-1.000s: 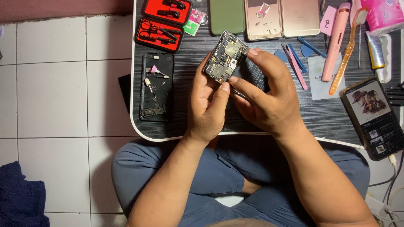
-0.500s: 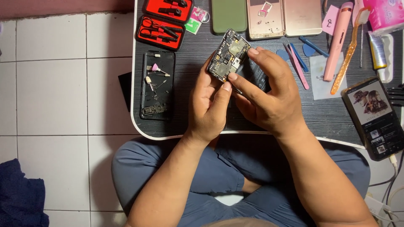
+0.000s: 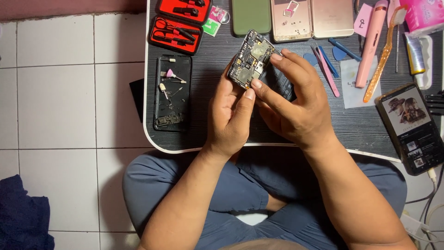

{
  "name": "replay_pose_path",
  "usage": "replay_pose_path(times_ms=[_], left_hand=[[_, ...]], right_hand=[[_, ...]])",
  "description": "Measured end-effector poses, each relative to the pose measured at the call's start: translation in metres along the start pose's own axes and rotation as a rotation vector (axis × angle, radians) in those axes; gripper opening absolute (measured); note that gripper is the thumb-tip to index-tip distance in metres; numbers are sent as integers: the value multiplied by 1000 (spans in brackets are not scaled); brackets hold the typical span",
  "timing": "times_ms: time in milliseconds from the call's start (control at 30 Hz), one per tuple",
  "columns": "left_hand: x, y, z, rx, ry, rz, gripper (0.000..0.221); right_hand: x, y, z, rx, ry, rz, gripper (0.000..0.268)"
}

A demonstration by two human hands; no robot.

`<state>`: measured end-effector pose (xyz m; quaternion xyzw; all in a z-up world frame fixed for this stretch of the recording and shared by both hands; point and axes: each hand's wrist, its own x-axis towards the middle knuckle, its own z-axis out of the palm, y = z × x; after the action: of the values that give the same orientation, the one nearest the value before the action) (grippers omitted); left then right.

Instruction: Disassembling a smartphone to remove internal components like the motherboard and battery using specialized repair tools.

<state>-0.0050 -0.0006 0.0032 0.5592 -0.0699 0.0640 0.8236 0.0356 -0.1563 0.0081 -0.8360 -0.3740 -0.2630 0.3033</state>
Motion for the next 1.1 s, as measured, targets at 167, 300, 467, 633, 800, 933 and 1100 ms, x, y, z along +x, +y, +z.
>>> replay_pose_path(times_ms=[167, 300, 467, 633, 800, 933, 1100], left_hand=[[0, 0, 0, -2, -2, 0, 51], [-1, 3, 0, 56, 0, 0, 50], [-1, 2, -1, 52, -6, 3, 51], [-1, 0, -1, 36, -13, 7, 49], [-1, 6, -1, 144, 5, 2, 47], [-1, 5, 0, 125, -3, 11, 47], [1, 1, -1, 60, 7, 13, 51]], right_hand=[[0, -1, 0, -1, 6, 2, 44], [-2, 1, 1, -17, 7, 0, 43], [0, 1, 0, -18, -6, -10, 41], [-2, 3, 1, -11, -10, -16, 41], [-2, 5, 2, -5, 2, -25, 37], [-3, 5, 2, -5, 2, -23, 40], [-4, 5, 3, 3, -10, -6, 38]])
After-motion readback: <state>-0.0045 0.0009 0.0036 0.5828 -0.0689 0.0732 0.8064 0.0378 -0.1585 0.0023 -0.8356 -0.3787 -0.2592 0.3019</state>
